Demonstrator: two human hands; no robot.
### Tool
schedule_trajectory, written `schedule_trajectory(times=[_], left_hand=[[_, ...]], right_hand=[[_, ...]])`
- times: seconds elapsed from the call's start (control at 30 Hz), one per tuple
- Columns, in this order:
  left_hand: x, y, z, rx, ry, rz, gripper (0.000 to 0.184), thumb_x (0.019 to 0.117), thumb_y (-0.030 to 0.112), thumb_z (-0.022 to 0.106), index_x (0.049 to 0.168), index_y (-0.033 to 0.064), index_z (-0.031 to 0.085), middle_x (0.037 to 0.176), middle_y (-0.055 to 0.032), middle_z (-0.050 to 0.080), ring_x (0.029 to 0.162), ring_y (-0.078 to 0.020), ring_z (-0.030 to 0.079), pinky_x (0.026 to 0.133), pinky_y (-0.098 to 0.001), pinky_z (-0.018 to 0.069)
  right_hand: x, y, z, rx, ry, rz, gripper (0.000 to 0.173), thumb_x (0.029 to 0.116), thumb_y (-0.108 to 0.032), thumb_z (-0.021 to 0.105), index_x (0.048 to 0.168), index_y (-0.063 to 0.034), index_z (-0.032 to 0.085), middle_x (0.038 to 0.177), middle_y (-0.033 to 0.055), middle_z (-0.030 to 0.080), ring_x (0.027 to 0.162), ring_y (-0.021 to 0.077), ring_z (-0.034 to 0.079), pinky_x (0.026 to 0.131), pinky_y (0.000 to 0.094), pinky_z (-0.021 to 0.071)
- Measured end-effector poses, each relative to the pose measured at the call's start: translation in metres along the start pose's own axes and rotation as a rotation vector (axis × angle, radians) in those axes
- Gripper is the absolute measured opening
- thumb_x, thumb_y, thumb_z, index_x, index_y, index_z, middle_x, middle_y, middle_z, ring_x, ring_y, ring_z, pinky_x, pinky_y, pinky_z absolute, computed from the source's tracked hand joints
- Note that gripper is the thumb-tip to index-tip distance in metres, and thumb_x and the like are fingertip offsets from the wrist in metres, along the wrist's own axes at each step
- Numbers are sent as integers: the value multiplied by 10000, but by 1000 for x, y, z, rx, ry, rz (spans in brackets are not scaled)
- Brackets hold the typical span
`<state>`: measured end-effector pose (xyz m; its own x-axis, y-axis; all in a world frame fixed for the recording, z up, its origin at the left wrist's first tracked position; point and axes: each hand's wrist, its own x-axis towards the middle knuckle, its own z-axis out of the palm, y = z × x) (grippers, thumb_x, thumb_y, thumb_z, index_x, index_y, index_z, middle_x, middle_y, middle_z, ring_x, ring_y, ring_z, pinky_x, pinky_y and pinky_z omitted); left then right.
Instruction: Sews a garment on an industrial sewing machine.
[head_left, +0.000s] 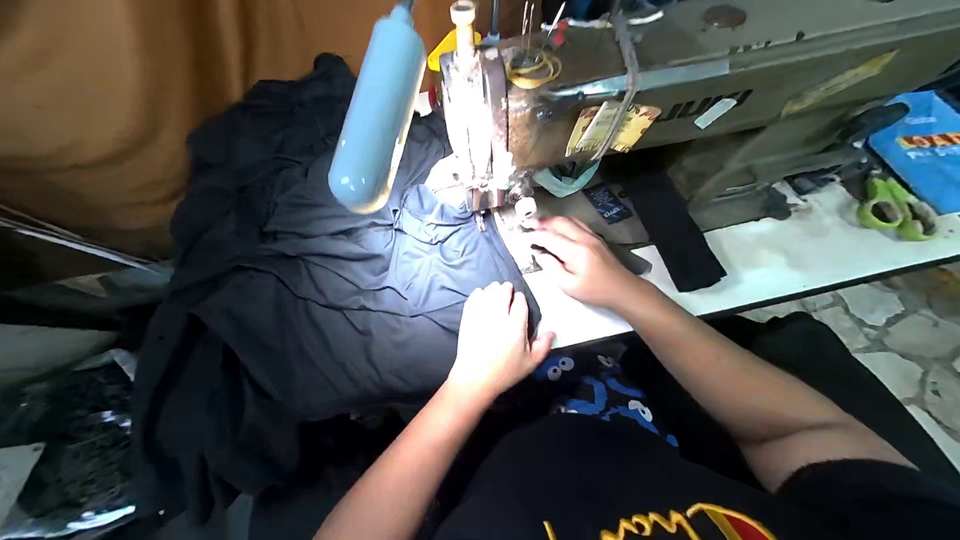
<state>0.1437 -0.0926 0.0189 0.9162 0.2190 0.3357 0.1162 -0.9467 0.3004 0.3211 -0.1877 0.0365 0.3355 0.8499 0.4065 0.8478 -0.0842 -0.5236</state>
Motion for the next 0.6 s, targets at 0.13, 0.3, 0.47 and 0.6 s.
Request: schedule_trajectory(times=[0.13, 0.3, 0.47, 0.6], left_hand=[[-12, 1, 11, -45, 149, 44, 97, 853, 88, 697, 852, -4, 730, 1028, -185, 745, 1015, -364, 716, 875, -528, 562], [-23, -5, 9, -99, 223, 57, 142, 859, 101, 644, 763, 9, 694, 968, -157, 760, 820, -292, 722, 673, -396, 565], [-27, -5, 4, -114, 190, 13, 165, 871, 118, 627, 770, 5, 692, 977, -156, 758, 855, -283, 741, 675, -395, 588], [-27, -7, -1, -186, 153, -31, 196, 899, 121, 607, 797, -14, 705, 1005, -164, 755, 939, -289, 748, 757, -423, 602]], right_hand=[[25, 9, 24, -106, -242, 10, 371, 1007, -105, 541, 1356, -100, 667, 1491, 203, 531, 1356, 428, 506, 1097, 607, 407], [-20, -8, 26, -62, -133, -174, 280, 970, -72, 528, 1116, -23, 761, 1316, 191, 671, 1264, 375, 610, 1049, 576, 457], [-45, -18, 34, -87, -9, -290, 217, 966, -69, 565, 1017, -37, 773, 1176, 150, 733, 1122, 308, 687, 960, 482, 523], [-41, -17, 36, -128, 3, -336, 200, 948, -37, 573, 1005, -34, 765, 1161, 158, 732, 1105, 317, 691, 936, 497, 528]])
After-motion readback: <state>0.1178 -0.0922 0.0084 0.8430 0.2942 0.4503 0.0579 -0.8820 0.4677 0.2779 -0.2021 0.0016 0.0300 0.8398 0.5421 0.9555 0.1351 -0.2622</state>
